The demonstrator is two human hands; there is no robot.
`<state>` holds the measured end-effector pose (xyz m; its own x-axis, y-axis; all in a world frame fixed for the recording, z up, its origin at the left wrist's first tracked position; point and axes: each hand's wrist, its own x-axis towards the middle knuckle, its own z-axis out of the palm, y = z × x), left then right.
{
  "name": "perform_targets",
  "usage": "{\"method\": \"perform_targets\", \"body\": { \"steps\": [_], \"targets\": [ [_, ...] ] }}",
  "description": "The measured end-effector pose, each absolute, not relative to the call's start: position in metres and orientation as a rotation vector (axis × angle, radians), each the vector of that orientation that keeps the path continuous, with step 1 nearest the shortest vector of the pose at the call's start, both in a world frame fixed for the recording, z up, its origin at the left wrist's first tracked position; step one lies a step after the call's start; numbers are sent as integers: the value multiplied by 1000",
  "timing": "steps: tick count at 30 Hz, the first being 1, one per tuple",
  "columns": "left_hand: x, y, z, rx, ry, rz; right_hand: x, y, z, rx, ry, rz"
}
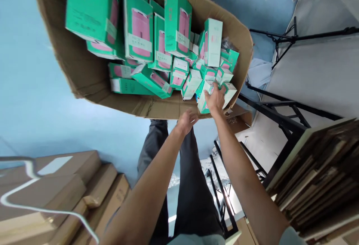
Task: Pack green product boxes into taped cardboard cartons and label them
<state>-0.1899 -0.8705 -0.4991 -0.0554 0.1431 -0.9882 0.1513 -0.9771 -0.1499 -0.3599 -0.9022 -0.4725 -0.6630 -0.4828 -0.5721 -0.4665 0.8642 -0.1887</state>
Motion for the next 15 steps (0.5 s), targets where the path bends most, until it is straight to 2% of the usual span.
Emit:
{"method": "perform_targets", "body": {
  "steps": [5,15],
  "targets": [
    [-165,-894,-434,2136,159,-2310,-341,-886,-397,-469,2415,-277],
    [-113,-935,-252,1948,-492,-2295,-290,-832,-231,137,2358,-1043]
  ]
}}
